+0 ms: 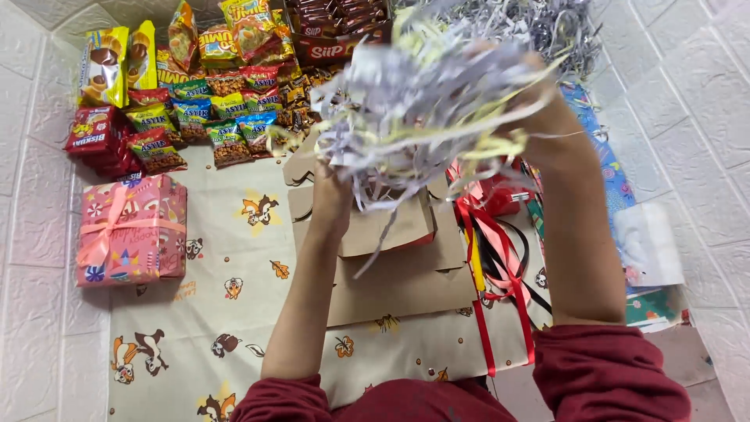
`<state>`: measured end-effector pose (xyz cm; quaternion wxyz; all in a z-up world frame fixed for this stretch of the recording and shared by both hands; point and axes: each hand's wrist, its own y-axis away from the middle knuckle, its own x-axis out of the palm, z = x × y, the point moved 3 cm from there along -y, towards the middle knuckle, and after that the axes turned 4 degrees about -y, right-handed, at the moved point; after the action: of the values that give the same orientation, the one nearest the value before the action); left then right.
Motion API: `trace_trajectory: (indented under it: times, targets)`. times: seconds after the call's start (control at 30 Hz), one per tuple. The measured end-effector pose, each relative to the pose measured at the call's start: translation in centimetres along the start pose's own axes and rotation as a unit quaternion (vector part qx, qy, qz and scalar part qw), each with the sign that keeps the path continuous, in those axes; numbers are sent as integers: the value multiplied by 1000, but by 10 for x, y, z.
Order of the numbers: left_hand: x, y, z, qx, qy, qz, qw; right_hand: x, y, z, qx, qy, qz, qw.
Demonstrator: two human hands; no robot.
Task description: Assembling a cardboard gift box by folding it along pre-scored lines and then filling it with shredded paper.
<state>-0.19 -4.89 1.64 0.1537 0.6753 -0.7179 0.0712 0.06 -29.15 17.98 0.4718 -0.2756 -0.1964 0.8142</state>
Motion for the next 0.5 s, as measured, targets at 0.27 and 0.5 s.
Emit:
trace_trajectory:
  times: [0.27, 0.5]
  targets:
    - [-17, 42, 3, 63, -252, 94, 961, 99, 21, -156, 209, 342, 340, 851]
    - [-17, 56, -28, 60, -327, 176, 927, 156, 34, -137, 323, 289, 291, 853]
